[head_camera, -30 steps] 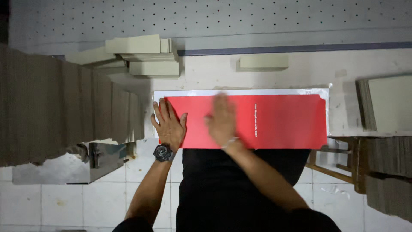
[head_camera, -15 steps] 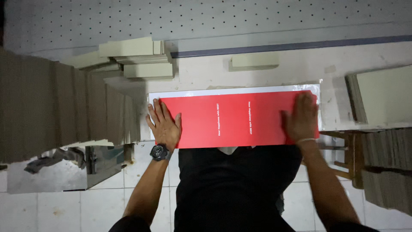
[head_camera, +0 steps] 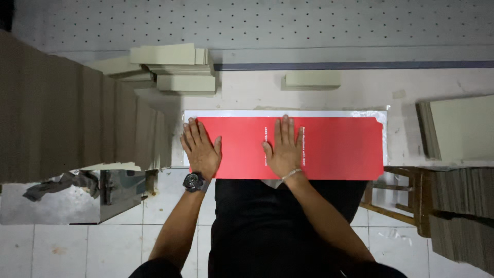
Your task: The person assembles books by placing stacks of beige paper onto a white template on the floor, then covering them with a red cover. They repeat this process multiple times, handling the paper stacks and covers by hand.
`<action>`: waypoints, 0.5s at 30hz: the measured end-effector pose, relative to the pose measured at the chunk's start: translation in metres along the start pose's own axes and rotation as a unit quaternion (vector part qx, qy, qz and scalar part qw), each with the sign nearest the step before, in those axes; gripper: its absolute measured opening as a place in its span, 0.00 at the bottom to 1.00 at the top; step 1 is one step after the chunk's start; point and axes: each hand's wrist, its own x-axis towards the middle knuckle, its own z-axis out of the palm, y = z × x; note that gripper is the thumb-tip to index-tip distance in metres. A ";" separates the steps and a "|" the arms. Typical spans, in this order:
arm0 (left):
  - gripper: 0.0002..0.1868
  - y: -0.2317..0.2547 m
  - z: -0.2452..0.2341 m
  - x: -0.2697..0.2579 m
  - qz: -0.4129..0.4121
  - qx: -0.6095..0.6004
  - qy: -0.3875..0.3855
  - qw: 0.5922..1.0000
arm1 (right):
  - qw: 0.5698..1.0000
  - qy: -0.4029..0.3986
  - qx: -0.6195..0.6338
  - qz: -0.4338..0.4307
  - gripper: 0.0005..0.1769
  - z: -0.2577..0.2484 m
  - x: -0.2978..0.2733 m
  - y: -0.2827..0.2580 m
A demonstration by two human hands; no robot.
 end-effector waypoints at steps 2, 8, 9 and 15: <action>0.43 0.000 -0.005 -0.002 0.002 -0.008 -0.007 1.000 | 1.000 -0.019 -0.023 0.008 0.49 0.009 0.004 -0.004; 0.44 -0.003 -0.005 0.001 -0.004 -0.022 -0.046 0.999 | 0.999 0.018 -0.031 -0.004 0.49 0.010 0.004 -0.006; 0.44 -0.001 -0.005 0.002 -0.001 -0.009 -0.036 0.999 | 1.000 0.009 -0.026 0.002 0.49 0.003 0.006 -0.007; 0.39 0.002 -0.008 -0.001 0.021 -0.001 0.017 1.000 | 1.000 0.016 -0.021 -0.001 0.50 0.009 0.006 -0.006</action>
